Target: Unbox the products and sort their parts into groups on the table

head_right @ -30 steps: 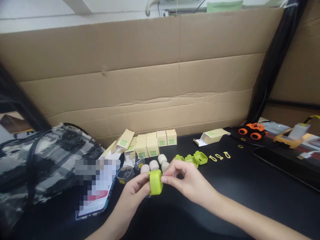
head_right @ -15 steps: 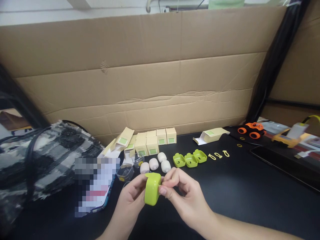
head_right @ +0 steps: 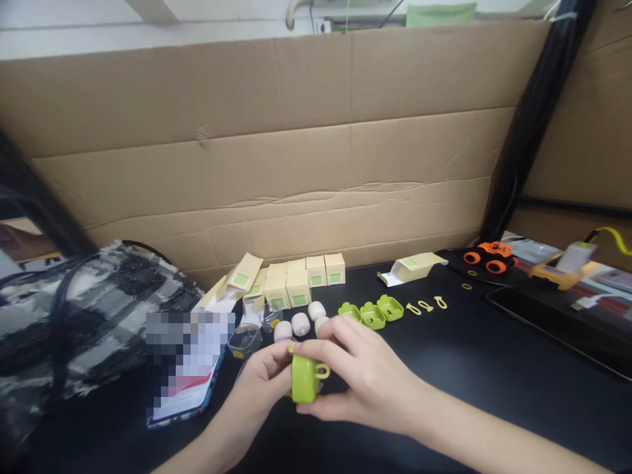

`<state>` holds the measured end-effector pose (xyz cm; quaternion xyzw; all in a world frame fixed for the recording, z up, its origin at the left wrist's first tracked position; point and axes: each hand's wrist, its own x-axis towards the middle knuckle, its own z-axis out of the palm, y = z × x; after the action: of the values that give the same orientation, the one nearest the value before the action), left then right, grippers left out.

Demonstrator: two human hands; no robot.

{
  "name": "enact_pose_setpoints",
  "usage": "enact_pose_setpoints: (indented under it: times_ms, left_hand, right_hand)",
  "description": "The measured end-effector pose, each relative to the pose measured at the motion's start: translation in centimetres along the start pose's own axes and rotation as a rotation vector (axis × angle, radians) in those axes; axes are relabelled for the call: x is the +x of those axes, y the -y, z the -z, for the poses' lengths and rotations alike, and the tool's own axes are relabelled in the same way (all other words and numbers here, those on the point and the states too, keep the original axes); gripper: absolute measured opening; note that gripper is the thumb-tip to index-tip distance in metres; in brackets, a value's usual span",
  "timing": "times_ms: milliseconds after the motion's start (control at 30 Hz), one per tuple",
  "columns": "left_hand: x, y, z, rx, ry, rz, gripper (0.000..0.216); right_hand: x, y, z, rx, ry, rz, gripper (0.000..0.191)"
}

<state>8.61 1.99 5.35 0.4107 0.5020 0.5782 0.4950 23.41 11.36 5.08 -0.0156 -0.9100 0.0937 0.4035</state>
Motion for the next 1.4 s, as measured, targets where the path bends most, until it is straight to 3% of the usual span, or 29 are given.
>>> enact_pose_setpoints:
  times_ms: [100,267,333,433,533,700,833,967,1100,1200,1300,1367,1400]
  left_hand:
    - [0.3,0.1,-0.3,0.032,-0.006,0.006,0.023]
    - [0.2,0.4,-0.1,0.053,-0.029,0.083,0.036]
    - [0.2,0.4,0.2,0.069,-0.058,0.058,0.036]
    - [0.0,0.6,0.4,0.108,-0.058,-0.012,0.03]
    - [-0.4,1.1,0.1,0.111,0.002,-0.007,0.028]
    - [-1.1,2.0,-0.8,0.058,0.094,0.118,0.035]
    - [-0.9,2.5,-0.9,0.026,0.079,0.13,0.046]
    - [-0.5,3.7,-0.7,-0.028,0.104,0.087,0.05]
    - [-0.4,5.2,-0.5,-0.095,0.139,0.058,0.054]
    - [-0.7,6.3,-0.3,-0.029,0.148,0.101,0.05]
    - [-1.0,6.6,-0.1,0.141,0.176,0.159,0.031]
    - [-1.1,6.1,0.1,0.359,0.253,0.092,0.016]
    - [-1.0,5.7,0.3,0.53,0.31,-0.019,0.01]
  right_hand:
    - [0.1,-0.2,0.3,0.009,-0.011,0.033,0.038]
    - [-0.6,-0.5,1.6,0.154,0.015,-0.044,0.041]
    - [-1.3,-1.1,2.5,0.085,0.03,-0.118,0.041]
    - [-2.6,-2.7,3.1,-0.057,0.129,-0.325,0.019]
    - [-4.0,-4.5,2.1,-0.17,0.222,-0.473,0.025]
    - [-5.9,-6.1,0.1,-0.296,0.251,-0.526,0.034]
    - [-6.0,-4.8,0.6,-0.254,0.136,-0.456,0.029]
    - [-4.8,-1.2,0.7,0.172,0.194,-0.315,0.036]
    - [-4.1,0.7,0.2,0.312,0.178,-0.368,0.006]
    - [-5.2,-1.6,1.5,0.172,0.003,-0.456,0.008]
    - [-8.3,-6.4,4.4,-0.05,-0.128,-0.582,0.01]
    - [-11.1,-9.9,6.2,-0.181,-0.131,-0.643,0.013]
    - [-12.6,-11.4,6.8,-0.224,-0.167,-0.625,0.015]
